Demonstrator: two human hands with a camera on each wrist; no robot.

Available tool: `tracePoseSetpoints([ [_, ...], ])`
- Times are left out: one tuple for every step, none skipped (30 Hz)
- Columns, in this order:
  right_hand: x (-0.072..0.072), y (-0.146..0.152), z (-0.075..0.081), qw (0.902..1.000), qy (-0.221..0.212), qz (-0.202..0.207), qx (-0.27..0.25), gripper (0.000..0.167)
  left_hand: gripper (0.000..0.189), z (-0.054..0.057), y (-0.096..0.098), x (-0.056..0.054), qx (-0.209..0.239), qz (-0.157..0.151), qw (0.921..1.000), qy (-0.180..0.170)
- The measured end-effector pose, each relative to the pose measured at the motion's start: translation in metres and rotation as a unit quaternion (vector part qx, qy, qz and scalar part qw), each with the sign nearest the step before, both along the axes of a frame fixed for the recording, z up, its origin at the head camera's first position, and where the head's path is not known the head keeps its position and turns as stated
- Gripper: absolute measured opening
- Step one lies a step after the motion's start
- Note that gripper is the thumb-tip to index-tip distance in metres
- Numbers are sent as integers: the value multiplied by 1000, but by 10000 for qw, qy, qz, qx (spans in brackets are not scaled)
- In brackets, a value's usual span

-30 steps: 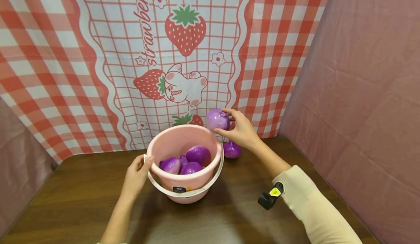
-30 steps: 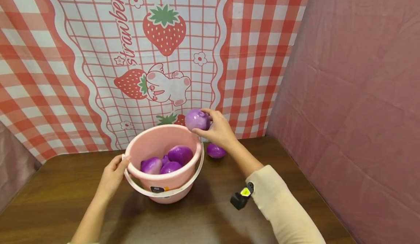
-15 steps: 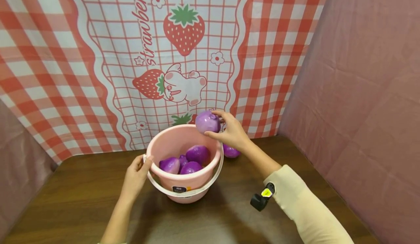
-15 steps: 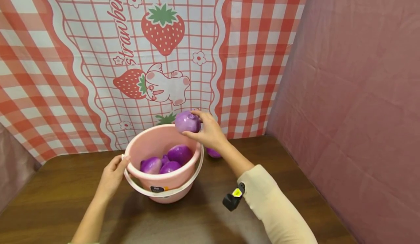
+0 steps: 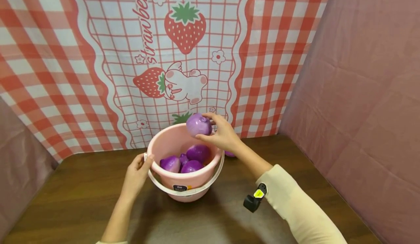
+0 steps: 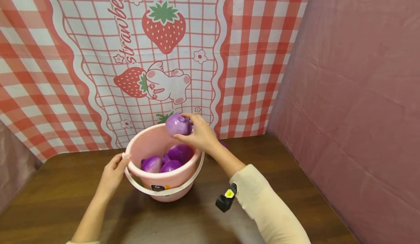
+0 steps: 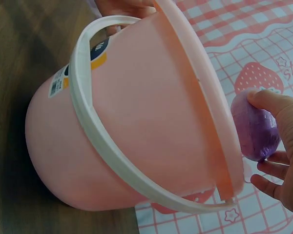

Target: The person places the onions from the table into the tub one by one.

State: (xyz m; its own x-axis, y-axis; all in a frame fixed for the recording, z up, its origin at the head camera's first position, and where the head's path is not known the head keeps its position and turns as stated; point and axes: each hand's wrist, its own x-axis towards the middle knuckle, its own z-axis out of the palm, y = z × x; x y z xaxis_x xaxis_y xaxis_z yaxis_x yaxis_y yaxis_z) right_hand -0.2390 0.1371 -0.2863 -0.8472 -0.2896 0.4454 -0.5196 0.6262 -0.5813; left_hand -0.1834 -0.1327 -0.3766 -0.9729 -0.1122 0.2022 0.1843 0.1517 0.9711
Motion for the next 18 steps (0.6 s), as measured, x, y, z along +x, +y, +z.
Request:
tracePoseSetpoints([
  [0,-1,-1,10000,10,2,11,69,30,0,1,-1,11,-14,10000,0],
  [0,-2,-1,10000,16,19,3,69,30,0,1,-1,29,-26,10000,-9],
  [0,-2,-2,10000,17,38,-4,68,31,0,1,-1,38,-40,10000,-26],
  [0,-3,-2,10000,16,53,-3,68,30,0,2,-2,37,-34,10000,-31],
  [0,-5,-3,10000,27,78,7,68,30,0,2,-2,41,-21,10000,-38],
  [0,-6,-3,9999,44,90,18,68,31,0,1,-2,40,-2,10000,-49],
  [-1,-7,-4,9999,67,92,50,68,31,0,1,-1,38,14,10000,-55],
  [-1,-8,-4,9999,74,100,75,68,31,0,1,-1,51,22,10000,-61],
  [-2,-10,-5,9999,88,113,90,68,31,0,0,-1,55,38,10000,-63],
  [-2,-11,-5,9998,87,133,82,68,31,0,0,-1,62,50,10000,-58],
  [-2,-13,-5,9998,83,155,61,68,31,0,0,-1,76,49,9999,-62],
  [-2,-14,-6,9998,78,166,43,68,31,0,0,-1,90,44,9999,-62],
  [-2,-16,-6,9998,69,194,22,68,31,0,0,-1,104,41,9999,-59],
  [-2,-17,-6,9997,59,216,-3,69,31,0,0,-1,111,38,9999,-56],
  [-2,-18,-7,9997,32,231,-38,69,31,0,0,-1,112,40,9999,-52],
  [-2,-20,-7,9997,11,244,-54,69,31,0,0,-1,114,38,9999,-44],
  [-2,-21,-8,9997,-16,248,-60,69,31,-1,-1,-1,118,41,9999,-40],
  [-2,-22,-9,9997,-23,243,-44,69,30,-1,-1,0,120,42,9999,-27],
])
